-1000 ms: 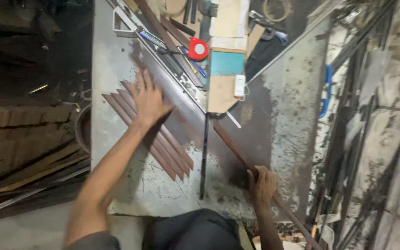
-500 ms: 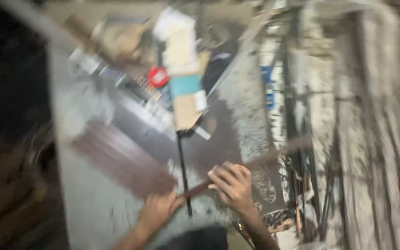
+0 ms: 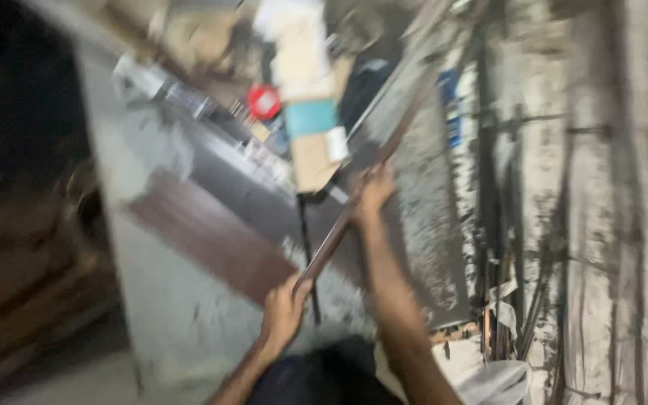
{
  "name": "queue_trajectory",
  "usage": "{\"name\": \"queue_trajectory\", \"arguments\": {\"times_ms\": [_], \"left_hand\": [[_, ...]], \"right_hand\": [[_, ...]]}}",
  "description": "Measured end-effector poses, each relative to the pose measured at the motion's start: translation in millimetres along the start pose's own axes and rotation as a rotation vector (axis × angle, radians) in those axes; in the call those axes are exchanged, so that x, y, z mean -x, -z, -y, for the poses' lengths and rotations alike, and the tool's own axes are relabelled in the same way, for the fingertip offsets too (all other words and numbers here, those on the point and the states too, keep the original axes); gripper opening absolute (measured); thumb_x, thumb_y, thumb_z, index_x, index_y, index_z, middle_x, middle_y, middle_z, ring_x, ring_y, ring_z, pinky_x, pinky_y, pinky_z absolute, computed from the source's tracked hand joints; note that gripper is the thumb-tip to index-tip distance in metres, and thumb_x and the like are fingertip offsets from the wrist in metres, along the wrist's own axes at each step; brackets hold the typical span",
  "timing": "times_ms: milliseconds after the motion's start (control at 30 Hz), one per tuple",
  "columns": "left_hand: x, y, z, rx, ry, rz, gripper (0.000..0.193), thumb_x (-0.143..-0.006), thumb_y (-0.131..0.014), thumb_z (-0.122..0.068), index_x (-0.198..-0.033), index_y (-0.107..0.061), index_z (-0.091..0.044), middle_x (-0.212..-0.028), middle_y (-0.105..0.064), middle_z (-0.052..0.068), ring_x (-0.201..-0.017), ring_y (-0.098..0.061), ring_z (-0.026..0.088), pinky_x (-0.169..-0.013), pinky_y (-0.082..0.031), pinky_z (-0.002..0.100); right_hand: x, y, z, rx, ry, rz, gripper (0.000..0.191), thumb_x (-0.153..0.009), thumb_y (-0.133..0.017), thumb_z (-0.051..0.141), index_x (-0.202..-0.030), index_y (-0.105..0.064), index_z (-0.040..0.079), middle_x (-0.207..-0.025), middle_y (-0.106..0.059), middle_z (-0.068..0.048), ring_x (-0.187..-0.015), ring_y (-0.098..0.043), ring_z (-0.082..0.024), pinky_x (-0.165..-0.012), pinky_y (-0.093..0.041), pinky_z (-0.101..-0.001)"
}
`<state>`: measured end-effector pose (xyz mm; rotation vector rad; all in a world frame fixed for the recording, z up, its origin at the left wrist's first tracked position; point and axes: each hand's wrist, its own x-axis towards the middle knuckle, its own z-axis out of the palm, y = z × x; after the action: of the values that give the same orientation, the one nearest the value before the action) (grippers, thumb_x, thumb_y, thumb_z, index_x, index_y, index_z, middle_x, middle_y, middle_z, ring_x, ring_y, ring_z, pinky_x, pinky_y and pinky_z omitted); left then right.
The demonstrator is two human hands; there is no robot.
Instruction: The person picks up long wooden frame moulding strips from a work table, measures them with a folding ruler and tape measure, marks them with a pen, and stacks the measured strips on the table. A second person briefly steadies the table while the person marks a strip.
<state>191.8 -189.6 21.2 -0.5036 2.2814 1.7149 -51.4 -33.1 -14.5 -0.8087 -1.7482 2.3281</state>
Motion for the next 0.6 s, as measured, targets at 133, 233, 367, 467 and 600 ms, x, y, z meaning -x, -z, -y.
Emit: {"name": "queue_trajectory", "arguments": {"times_ms": [133,233,367,467,600], "left_hand": [[1.7,6.1,-1.5,-0.022,0.173,0.038,0.032,-0.098,-0.062,-0.035,-0.107,-0.076,-0.007,-0.068,-0.072,0.016,-0.063,-0.074,0.027,-0.061,-0.054,0.039],[-4.7,-3.4,0.8,0.03,0.024,0.083,0.032,-0.099,-0.062,-0.034,-0.101,-0.076,-0.005,-0.071,-0.072,0.015,-0.065,-0.075,0.024,-0.062,-0.055,0.039],[-7.3,-6.6,10.3,-0.03,0.136,0.017,0.03,-0.095,-0.065,-0.033,-0.107,-0.077,-0.008,-0.07,-0.071,0.015,-0.059,-0.071,0.027,-0.06,-0.054,0.04],[-2.0,2.2,20.0,0.027,-0.005,-0.103,0.028,-0.097,-0.064,-0.03,-0.108,-0.075,-0.007,-0.078,-0.073,0.014,-0.062,-0.074,0.024,-0.061,-0.056,0.039],[-3.4,3.2,20.6,-0.092,0.005,-0.069,0.025,-0.101,-0.062,-0.026,-0.108,-0.077,-0.007,-0.073,-0.07,0.018,-0.062,-0.07,0.027,-0.062,-0.053,0.041]], "right_hand": [[-37.7,15.9,-0.6,-0.067,-0.159,0.087,0.06,-0.106,-0.048,0.018,-0.16,-0.025,0.032,-0.091,-0.056,-0.004,-0.054,-0.053,-0.013,-0.044,-0.049,-0.0306],[-43.5,22.2,7.0,0.065,-0.026,0.085,0.059,-0.112,-0.048,0.014,-0.166,-0.029,0.025,-0.098,-0.057,-0.006,-0.058,-0.051,-0.011,-0.045,-0.044,-0.0272],[-26.8,26.4,9.7,0.007,0.036,-0.1,0.06,-0.11,-0.044,0.011,-0.165,-0.026,0.027,-0.093,-0.054,-0.005,-0.053,-0.046,-0.011,-0.039,-0.037,-0.0255],[-9.3,30.6,7.1,-0.012,0.095,-0.159,0.062,-0.108,-0.043,0.011,-0.164,-0.023,0.028,-0.092,-0.054,-0.004,-0.051,-0.047,-0.011,-0.038,-0.039,-0.0254],[-15.0,22.3,16.8,0.009,0.265,-0.057,0.06,-0.11,-0.052,0.011,-0.164,-0.03,0.021,-0.095,-0.058,-0.007,-0.052,-0.049,-0.012,-0.04,-0.04,-0.0279]]}}
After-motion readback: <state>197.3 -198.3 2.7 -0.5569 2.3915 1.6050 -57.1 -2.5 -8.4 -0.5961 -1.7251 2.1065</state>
